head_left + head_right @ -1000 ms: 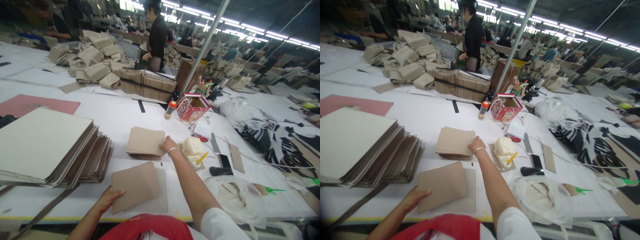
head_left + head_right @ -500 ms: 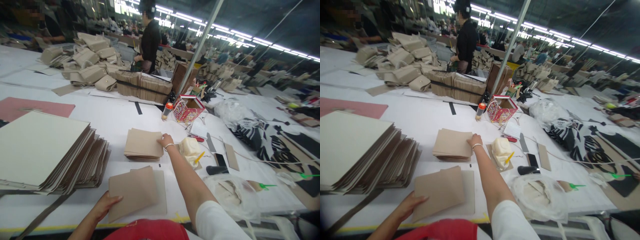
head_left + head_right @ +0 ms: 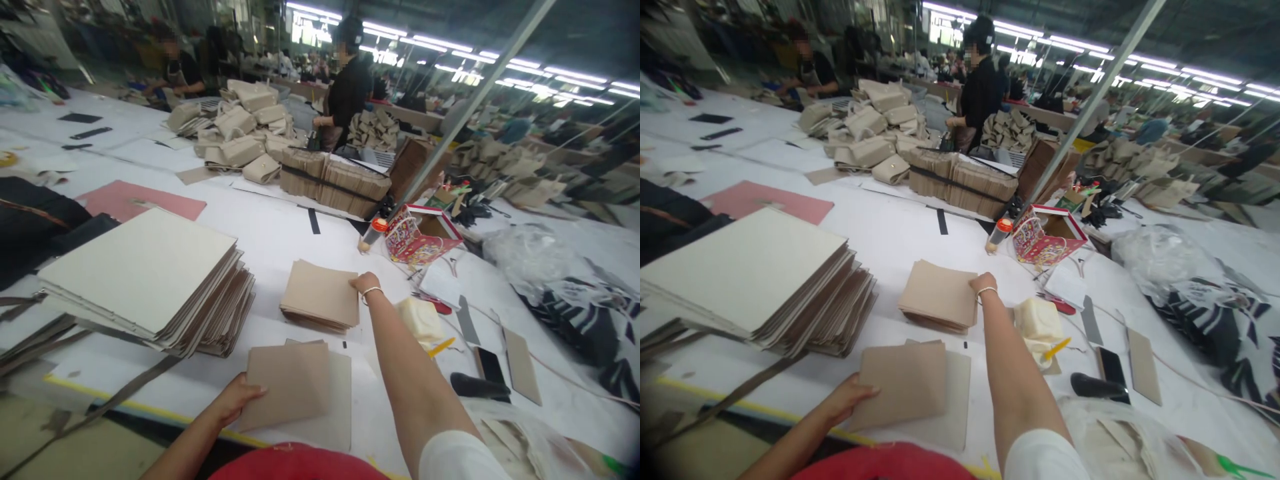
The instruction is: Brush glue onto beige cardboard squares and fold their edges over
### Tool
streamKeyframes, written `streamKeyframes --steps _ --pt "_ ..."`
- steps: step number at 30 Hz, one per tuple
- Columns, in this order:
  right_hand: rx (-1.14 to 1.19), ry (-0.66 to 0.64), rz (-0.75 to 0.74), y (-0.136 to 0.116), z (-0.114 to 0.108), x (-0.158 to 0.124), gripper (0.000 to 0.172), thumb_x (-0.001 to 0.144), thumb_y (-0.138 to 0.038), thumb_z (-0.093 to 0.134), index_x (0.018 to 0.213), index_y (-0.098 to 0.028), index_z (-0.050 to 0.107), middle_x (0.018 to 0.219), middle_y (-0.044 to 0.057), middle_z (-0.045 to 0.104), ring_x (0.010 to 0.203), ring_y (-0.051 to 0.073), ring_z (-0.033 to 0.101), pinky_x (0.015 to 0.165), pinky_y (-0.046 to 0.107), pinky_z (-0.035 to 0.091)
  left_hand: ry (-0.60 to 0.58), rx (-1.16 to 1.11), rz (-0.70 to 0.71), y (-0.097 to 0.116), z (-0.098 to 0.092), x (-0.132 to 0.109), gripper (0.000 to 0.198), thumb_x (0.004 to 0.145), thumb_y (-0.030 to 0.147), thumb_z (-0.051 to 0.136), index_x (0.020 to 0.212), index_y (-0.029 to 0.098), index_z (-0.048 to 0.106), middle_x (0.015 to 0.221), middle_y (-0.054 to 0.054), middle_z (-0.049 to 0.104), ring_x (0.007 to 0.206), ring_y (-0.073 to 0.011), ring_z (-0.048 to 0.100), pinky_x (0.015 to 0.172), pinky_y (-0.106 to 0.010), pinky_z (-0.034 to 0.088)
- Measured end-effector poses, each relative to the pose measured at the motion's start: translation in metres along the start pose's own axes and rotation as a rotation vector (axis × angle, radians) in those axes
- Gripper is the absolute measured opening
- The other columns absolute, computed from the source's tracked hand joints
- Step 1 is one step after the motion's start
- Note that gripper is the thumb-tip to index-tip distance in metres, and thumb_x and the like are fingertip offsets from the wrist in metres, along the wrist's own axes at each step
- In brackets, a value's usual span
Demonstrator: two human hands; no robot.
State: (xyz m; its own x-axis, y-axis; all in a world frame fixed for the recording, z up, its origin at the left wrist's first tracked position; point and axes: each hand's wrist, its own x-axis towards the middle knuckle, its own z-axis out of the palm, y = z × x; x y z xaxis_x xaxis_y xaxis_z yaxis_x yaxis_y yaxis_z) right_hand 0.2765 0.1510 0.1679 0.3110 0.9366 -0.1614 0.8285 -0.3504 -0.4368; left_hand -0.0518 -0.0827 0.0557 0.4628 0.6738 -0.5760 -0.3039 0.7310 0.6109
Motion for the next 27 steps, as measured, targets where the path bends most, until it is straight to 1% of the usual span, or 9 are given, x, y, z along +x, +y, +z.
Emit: streamKeyframes --steps 4,7,9,11,13,17,21,24,27 --pt "0.283 -0.044 -0.047 -0.001 -0.023 -0.021 0.024 0.083 -0.030 0.045 0.094 -0.011 0.054 0.088 0.013 0.067 0.072 0.014 0.064 0.060 0.023 0.048 -0.005 -0.054 -0.001 0.005 0.001 -0.001 0.051 0.057 0.034 0.079 0.100 0.011 0.065 0.093 -0.014 0.069 0.082 -0.0265 0.066 0.076 -0.036 0.049" --pt "0.643 -0.173 -0.090 0.011 -0.030 -0.058 0.030 0.074 -0.038 0.057 0.095 -0.017 0.053 0.087 0.007 0.067 0.069 0.014 0.062 0.058 0.024 0.050 0.047 -0.106 -0.036 0.008 0.000 -0.001 0.048 0.068 0.045 0.070 0.103 0.012 0.064 0.095 -0.014 0.069 0.085 -0.0264 0.066 0.079 -0.038 0.049" --pt "0.834 -0.284 -0.064 0.023 -0.021 -0.089 0.035 0.066 -0.041 0.064 0.090 -0.017 0.055 0.079 0.004 0.066 0.063 0.014 0.060 0.052 0.024 0.048 0.104 -0.129 -0.044 0.010 0.000 0.001 0.052 0.072 0.053 0.063 0.104 0.012 0.064 0.096 -0.013 0.069 0.087 -0.0263 0.066 0.079 -0.037 0.050" --pt "0.809 -0.305 -0.038 0.033 -0.002 -0.121 0.032 0.065 -0.041 0.064 0.086 -0.018 0.055 0.075 0.002 0.064 0.060 0.014 0.057 0.049 0.024 0.045 0.137 -0.146 -0.037 0.010 0.001 0.003 0.060 0.071 0.062 0.058 0.105 0.013 0.064 0.097 -0.013 0.069 0.090 -0.0265 0.065 0.081 -0.036 0.050" --pt "0.668 -0.235 -0.062 0.038 0.023 -0.149 0.023 0.069 -0.038 0.059 0.079 -0.019 0.054 0.073 0.002 0.062 0.061 0.015 0.056 0.052 0.026 0.044 0.121 -0.158 -0.021 0.010 0.003 0.005 0.066 0.069 0.067 0.055 0.106 0.013 0.064 0.099 -0.013 0.069 0.093 -0.0273 0.064 0.083 -0.037 0.049" --pt "0.374 -0.138 -0.180 0.033 0.053 -0.179 0.013 0.071 -0.032 0.055 0.073 -0.021 0.050 0.066 0.000 0.058 0.062 0.016 0.054 0.060 0.029 0.044 0.038 -0.125 0.005 0.008 0.010 0.004 0.055 0.071 0.053 0.064 0.109 0.013 0.061 0.103 -0.014 0.067 0.093 -0.0272 0.064 0.084 -0.038 0.048" --pt "0.148 -0.089 -0.268 0.023 0.031 -0.152 0.018 0.076 -0.036 0.054 0.084 -0.020 0.053 0.072 0.001 0.059 0.066 0.016 0.055 0.065 0.029 0.045 0.014 -0.106 -0.022 0.003 0.009 -0.004 0.051 0.068 0.038 0.072 0.110 0.012 0.060 0.102 -0.015 0.068 0.089 -0.0282 0.065 0.082 -0.040 0.049" --pt "-0.041 0.067 -0.365 0.013 0.008 -0.099 0.031 0.078 -0.036 0.056 0.101 -0.015 0.055 0.096 0.009 0.060 0.089 0.020 0.056 0.082 0.032 0.043 0.021 -0.121 -0.028 -0.002 0.003 -0.010 0.051 0.064 0.036 0.074 0.107 0.010 0.062 0.100 -0.016 0.068 0.087 -0.0288 0.066 0.081 -0.039 0.050" --pt "-0.205 -0.014 -0.504 -0.011 0.007 -0.044 0.057 0.072 -0.036 0.065 0.119 -0.010 0.048 0.122 0.014 0.050 0.115 0.024 0.044 0.100 0.034 0.033 0.010 -0.163 -0.039 -0.007 -0.002 -0.016 0.049 0.065 0.032 0.075 0.106 0.009 0.063 0.097 -0.017 0.068 0.085 -0.0288 0.066 0.079 -0.039 0.050"
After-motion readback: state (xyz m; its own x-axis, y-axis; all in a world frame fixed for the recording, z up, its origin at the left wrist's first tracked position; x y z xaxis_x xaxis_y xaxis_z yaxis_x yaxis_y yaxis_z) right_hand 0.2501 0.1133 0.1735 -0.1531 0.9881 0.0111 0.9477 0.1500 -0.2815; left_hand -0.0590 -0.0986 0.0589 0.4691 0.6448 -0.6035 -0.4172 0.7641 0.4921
